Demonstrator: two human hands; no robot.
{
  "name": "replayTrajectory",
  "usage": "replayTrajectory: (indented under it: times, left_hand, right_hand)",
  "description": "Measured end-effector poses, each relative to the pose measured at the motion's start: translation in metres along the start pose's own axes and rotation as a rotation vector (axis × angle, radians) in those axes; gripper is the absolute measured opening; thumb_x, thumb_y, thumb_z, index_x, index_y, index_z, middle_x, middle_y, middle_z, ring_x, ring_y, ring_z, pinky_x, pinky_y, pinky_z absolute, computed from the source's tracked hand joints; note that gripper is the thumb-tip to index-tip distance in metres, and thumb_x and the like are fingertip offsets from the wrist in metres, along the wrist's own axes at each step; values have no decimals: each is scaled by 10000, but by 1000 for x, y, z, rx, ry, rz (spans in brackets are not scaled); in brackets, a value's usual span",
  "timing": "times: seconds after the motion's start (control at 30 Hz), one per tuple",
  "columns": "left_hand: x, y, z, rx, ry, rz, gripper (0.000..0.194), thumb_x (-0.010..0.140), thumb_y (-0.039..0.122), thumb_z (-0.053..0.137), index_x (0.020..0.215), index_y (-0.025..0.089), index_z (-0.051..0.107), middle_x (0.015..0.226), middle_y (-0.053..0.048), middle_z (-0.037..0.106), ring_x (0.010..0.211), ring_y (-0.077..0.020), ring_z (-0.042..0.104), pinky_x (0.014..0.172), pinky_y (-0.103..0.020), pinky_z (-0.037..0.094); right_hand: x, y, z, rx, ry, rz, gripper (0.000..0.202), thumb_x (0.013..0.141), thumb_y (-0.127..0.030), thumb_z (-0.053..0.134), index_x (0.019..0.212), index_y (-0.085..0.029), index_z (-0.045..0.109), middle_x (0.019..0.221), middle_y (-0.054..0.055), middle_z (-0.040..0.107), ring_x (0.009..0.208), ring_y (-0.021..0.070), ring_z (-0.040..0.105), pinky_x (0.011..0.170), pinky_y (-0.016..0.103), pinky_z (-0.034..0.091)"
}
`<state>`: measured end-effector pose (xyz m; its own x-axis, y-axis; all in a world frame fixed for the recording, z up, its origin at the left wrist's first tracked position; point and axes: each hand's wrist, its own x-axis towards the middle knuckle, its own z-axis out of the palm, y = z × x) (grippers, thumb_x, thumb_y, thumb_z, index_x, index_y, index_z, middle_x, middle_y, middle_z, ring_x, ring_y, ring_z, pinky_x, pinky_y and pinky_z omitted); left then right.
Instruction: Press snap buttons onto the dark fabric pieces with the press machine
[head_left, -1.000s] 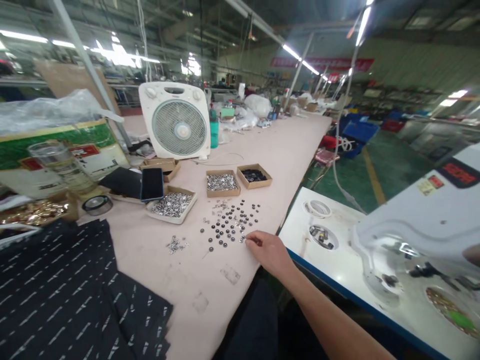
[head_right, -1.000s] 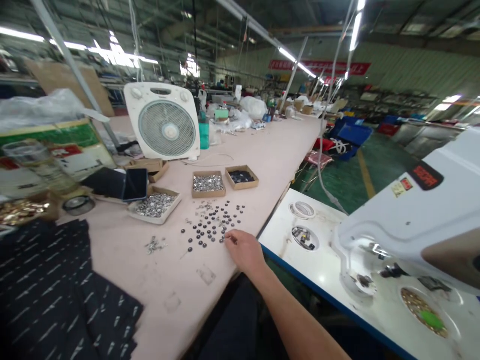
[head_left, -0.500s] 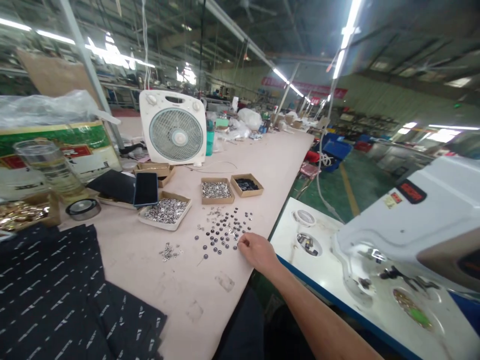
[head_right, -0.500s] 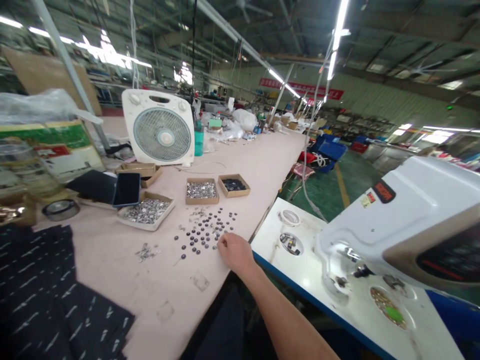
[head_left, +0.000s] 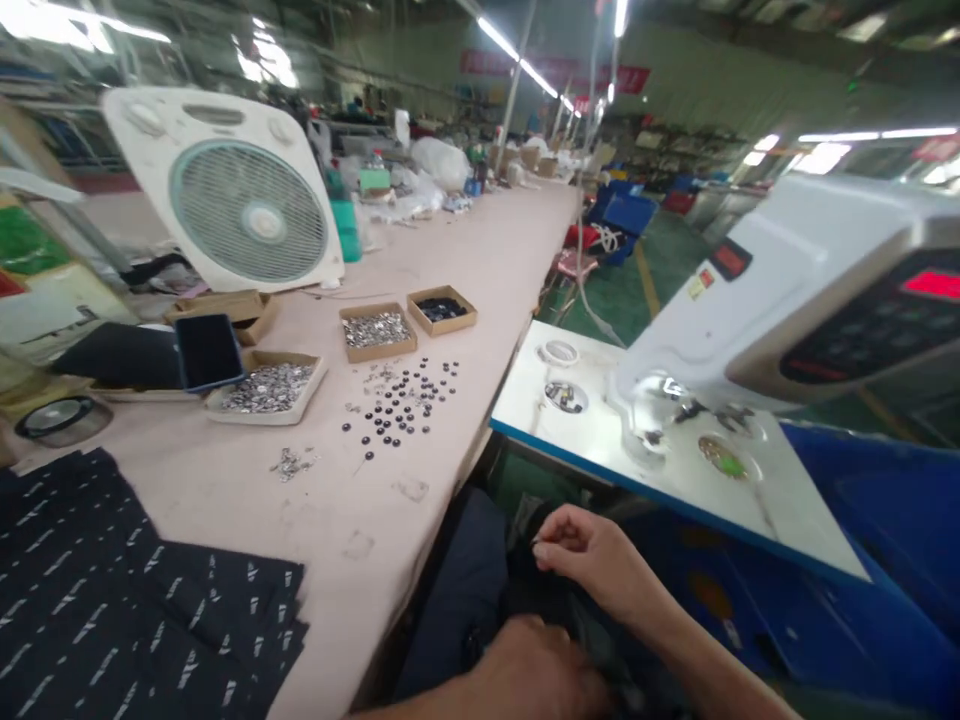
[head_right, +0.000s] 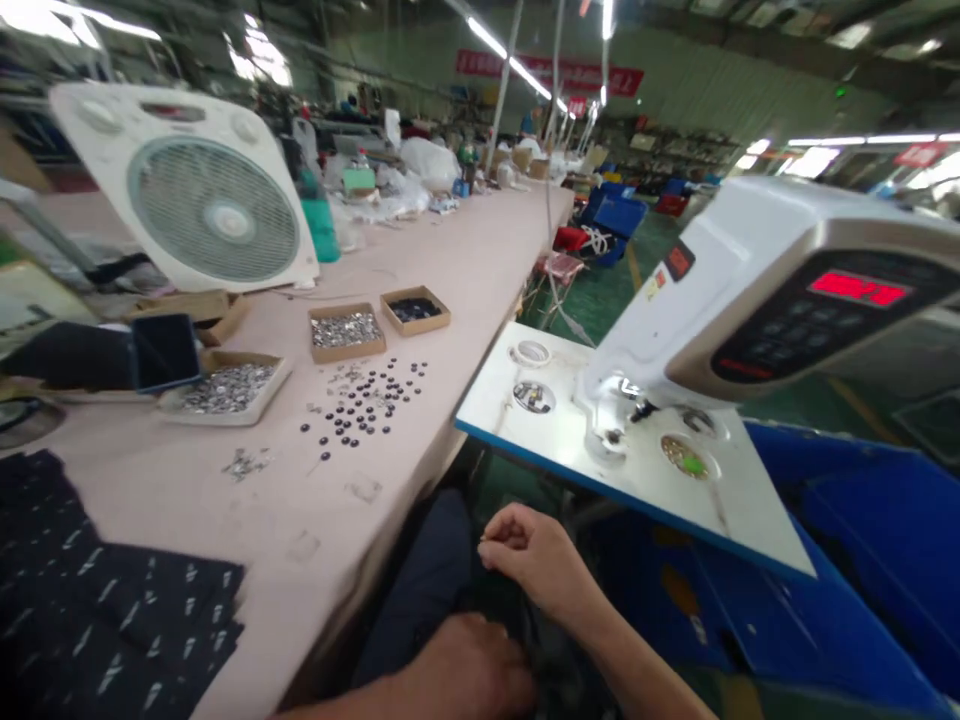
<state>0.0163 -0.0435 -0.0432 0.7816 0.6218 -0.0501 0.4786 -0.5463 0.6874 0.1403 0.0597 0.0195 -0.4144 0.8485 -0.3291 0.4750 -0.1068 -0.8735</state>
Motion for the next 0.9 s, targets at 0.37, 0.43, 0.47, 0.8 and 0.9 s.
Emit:
replayTrajectory:
  times: [0.37,0.43,0.47,0.8,0.9]
  left_hand:
    - [-27,26,-11,232,265,156,293,732,156,584,1025,174,583,870,-36,626,798,-207,523,668,-370,336]
    - [-27,29,-8,228,309,195,292,767,131,545,1055,153,590,884,-49,640,796,-206,529,686,-372,350]
    - [-28,31,-8,225,329,213,280,786,121,526,1057,145,593,885,-54,646,791,-204,533,691,-372,356]
    - [-36,53,-16,248,421,255,175,925,118,455,993,140,614,841,-66,674,771,-182,557,705,-359,397]
    - [-39,56,-17,263,423,255,177,940,121,451,1000,142,616,868,-67,687,780,-177,563,736,-361,426]
  right_hand:
    - [-137,45,5,90,235,99,94,764,-233,673,856,-216,680,803,1,750,731,166,707,717,274,557]
    - [-145,46,7,111,235,85,112,775,-231,676,887,-222,686,843,5,767,746,166,724,726,270,569]
    - [-148,47,8,117,232,79,116,785,-232,674,900,-224,688,856,5,772,751,164,729,724,265,573]
    - [-163,53,10,78,181,-29,137,859,-184,638,964,-237,706,892,-12,785,794,147,747,757,250,591]
    - [-167,54,12,85,175,-46,169,855,-175,651,1001,-245,698,906,-16,790,813,145,752,768,246,597]
